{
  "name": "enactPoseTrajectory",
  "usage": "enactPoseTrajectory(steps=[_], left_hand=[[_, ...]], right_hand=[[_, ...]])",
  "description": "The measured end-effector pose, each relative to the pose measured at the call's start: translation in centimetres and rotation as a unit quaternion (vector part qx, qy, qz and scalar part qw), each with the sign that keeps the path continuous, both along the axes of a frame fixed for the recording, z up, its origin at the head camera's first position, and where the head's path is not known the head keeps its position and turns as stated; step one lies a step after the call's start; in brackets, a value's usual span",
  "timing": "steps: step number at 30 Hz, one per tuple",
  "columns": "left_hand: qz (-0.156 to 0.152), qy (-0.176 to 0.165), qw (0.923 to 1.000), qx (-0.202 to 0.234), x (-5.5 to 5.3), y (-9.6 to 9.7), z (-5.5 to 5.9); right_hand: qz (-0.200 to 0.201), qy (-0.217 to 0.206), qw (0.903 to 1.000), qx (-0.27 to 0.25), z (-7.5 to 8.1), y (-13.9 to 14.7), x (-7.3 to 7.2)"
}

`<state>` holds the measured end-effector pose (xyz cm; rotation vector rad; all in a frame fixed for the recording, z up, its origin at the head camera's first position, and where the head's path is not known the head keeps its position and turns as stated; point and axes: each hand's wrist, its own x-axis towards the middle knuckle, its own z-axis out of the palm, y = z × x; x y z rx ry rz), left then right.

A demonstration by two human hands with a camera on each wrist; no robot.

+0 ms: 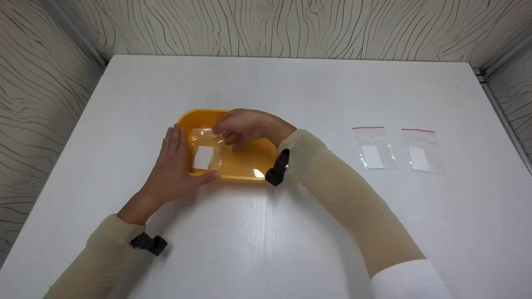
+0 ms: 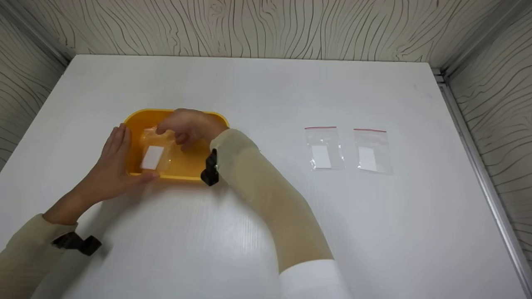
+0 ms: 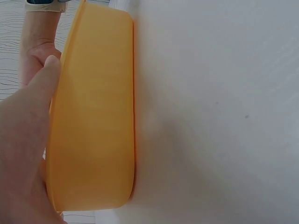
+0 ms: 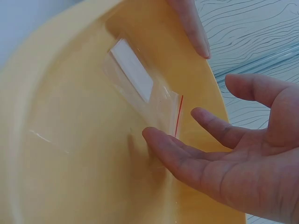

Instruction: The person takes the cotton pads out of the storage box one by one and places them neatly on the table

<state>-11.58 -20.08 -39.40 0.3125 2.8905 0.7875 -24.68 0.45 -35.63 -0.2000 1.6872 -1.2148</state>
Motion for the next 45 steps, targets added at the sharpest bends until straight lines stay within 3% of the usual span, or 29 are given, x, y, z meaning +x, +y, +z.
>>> enactPoseTrajectory(steps=[14,19,26,31,36,45], left_hand=[[-0.006,-0.008,0.9999,-0.014,0.0,-0.1,0.0],[-0.005,-0.015,0.9998,-0.015,0.1,0.0,0.1],[-0.008,-0.008,0.9998,-0.016,0.0,-0.1,0.1],[-0.005,-0.011,0.9999,-0.011,0.1,-0.1,0.2],[-0.004,-0.013,0.9998,-0.014,0.1,-0.1,0.2],[-0.002,-0.017,0.9998,-0.009,0.2,0.0,0.3]], right_hand=[[-0.008,0.02,0.998,-0.06,-0.9,-1.0,0.2],[-0.01,0.031,0.9989,-0.033,-0.9,-1.2,0.4],[0.009,0.083,0.9961,-0.028,-0.9,-1.1,0.5],[0.001,0.083,0.9965,-0.009,-0.9,-1.1,0.7],[0.023,0.1,0.9947,-0.003,-0.9,-1.1,0.6],[0.014,0.06,0.9981,0.0,-0.1,-1.4,-0.3]])
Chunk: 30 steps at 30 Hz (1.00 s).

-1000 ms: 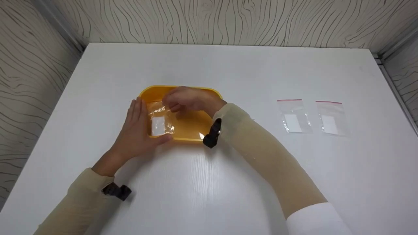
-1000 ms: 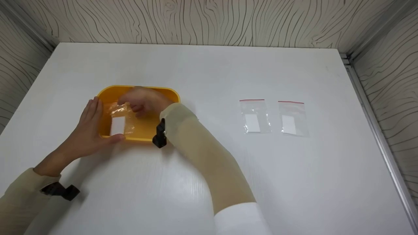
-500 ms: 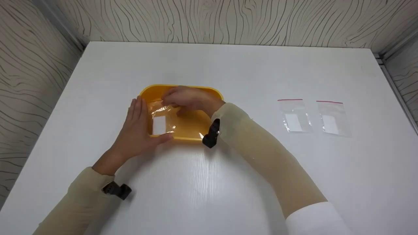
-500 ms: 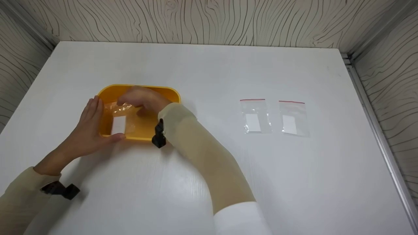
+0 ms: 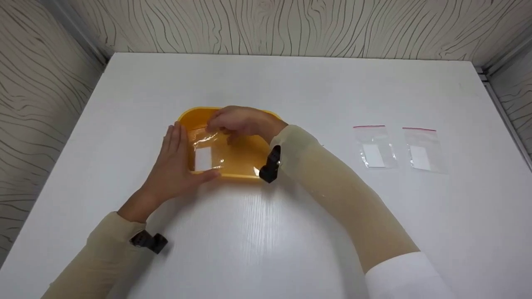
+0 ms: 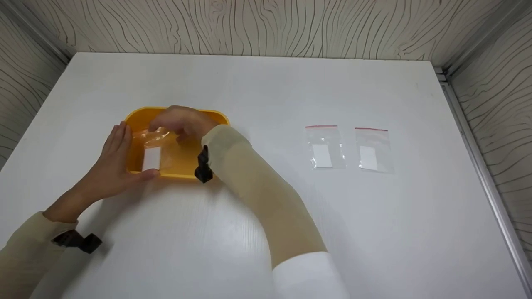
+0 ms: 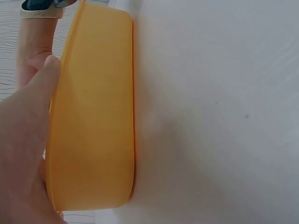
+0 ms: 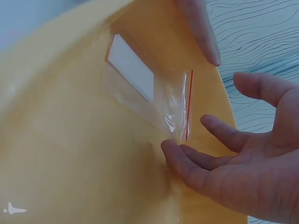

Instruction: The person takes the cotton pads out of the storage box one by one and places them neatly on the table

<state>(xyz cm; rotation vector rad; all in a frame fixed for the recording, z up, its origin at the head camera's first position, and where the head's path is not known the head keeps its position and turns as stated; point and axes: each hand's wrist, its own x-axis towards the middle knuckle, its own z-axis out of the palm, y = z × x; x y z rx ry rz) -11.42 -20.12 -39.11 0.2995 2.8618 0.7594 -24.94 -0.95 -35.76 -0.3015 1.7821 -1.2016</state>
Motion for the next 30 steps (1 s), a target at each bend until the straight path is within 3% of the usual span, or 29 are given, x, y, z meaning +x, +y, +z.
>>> enactPoseTrajectory(steps=[9,18,25,30], left_hand=[[-0.001,0.007,1.0,-0.002,0.0,0.0,0.0],[-0.001,0.001,0.9999,-0.011,-0.1,0.0,0.1],[-0.004,-0.006,0.9999,-0.013,-0.2,-0.1,0.0],[-0.004,-0.008,0.9999,-0.011,-0.2,-0.1,-0.1]], right_hand=[[0.017,0.009,0.9997,0.013,0.0,-0.8,-0.1],[0.002,-0.015,0.9998,-0.009,-0.5,-1.0,-0.2],[0.037,0.036,0.9983,0.026,-0.5,-1.1,0.2],[0.044,0.047,0.9977,0.023,-0.6,-1.2,0.3]])
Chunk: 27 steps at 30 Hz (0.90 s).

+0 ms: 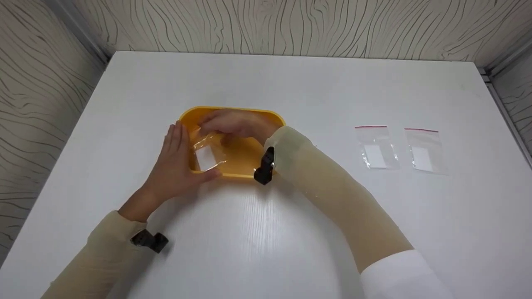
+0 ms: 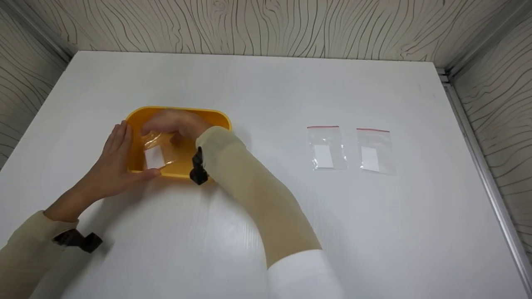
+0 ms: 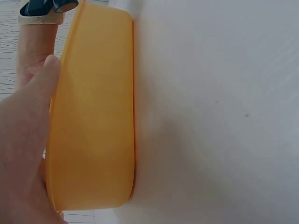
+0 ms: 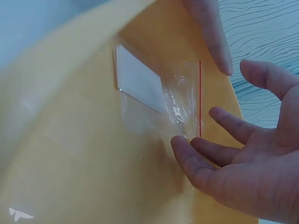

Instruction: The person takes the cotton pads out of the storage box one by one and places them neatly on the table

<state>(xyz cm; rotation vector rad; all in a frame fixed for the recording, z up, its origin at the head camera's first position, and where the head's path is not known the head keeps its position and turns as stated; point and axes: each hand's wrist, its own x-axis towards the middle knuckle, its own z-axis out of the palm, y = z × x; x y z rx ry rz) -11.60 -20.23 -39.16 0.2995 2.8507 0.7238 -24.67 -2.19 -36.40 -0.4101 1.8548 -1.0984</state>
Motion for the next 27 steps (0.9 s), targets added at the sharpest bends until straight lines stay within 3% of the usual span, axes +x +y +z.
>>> enactPoseTrajectory(steps=[22,25,27], left_hand=[[0.002,0.006,1.0,0.005,0.14,0.06,0.1],[0.002,0.005,1.0,0.003,0.12,0.05,0.05],[0.002,0.003,1.0,0.003,0.13,0.04,0.02]], right_hand=[[0.051,0.022,0.9977,0.041,0.04,0.42,-0.48],[0.076,0.037,0.9948,0.057,0.22,0.51,-0.41],[0.115,0.058,0.9891,0.071,0.41,0.63,-0.36]])
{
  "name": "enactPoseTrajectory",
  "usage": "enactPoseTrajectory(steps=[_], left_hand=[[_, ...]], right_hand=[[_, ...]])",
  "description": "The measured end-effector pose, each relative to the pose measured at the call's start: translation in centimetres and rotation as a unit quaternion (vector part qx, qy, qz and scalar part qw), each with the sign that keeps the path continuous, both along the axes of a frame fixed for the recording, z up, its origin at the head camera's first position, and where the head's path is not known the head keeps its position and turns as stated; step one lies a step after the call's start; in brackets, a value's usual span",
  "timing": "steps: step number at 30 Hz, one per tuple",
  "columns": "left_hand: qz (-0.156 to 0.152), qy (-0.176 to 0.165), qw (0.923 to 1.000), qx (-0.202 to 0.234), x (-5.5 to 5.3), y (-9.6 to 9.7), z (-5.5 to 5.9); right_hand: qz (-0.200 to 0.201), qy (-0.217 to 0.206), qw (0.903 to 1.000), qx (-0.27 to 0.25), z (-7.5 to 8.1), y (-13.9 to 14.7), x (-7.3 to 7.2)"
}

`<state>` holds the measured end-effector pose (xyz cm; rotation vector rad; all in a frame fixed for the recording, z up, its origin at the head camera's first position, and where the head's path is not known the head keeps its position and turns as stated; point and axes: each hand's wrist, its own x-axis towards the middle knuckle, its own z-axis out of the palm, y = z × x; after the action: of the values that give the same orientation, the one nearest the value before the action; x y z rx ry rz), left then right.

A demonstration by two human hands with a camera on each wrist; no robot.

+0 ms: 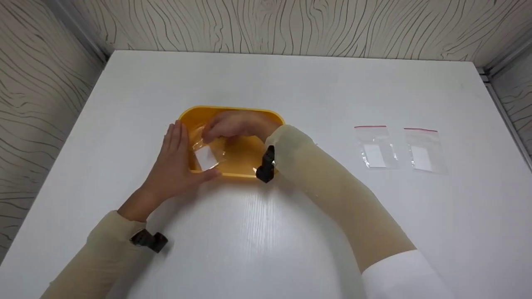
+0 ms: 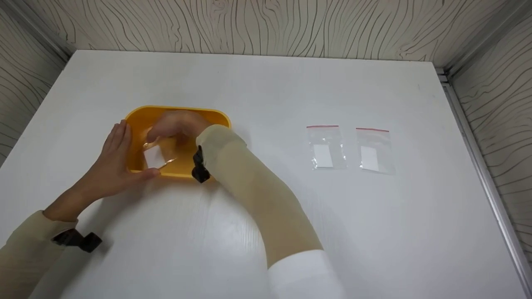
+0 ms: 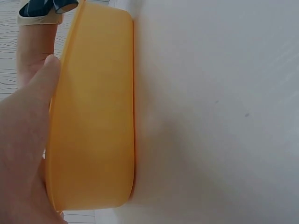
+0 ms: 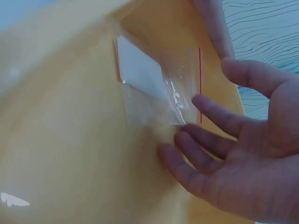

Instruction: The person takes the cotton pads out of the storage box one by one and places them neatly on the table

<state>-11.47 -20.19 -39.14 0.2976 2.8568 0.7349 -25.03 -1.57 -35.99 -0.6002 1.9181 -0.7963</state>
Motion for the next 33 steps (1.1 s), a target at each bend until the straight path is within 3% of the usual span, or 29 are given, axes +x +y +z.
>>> enactPoseTrajectory(steps=[3,6,12,18,24,29,33], left_hand=[[-0.001,-0.002,1.0,0.004,0.0,0.0,0.0],[-0.001,-0.004,1.0,0.003,0.0,0.0,0.2],[-0.001,0.001,1.0,-0.004,0.1,0.0,0.1],[0.002,0.0,1.0,0.003,0.1,-0.1,0.1],[0.005,-0.004,0.9999,0.012,0.1,-0.1,0.0],[0.002,-0.002,0.9999,0.012,0.1,-0.1,0.1],[0.002,0.001,1.0,0.008,0.1,0.0,0.1]], right_hand=[[0.074,0.039,0.996,0.033,0.4,0.2,0.1],[0.132,0.069,0.9861,0.074,0.7,0.2,0.3],[0.18,0.083,0.9723,0.124,1.0,-0.2,0.6],[0.227,0.119,0.959,0.122,1.2,-0.4,0.7],[0.183,0.127,0.9684,0.111,1.4,-0.2,0.7],[0.123,0.125,0.9822,0.066,1.2,0.0,0.3],[0.092,0.121,0.9877,0.038,1.1,0.2,0.0]])
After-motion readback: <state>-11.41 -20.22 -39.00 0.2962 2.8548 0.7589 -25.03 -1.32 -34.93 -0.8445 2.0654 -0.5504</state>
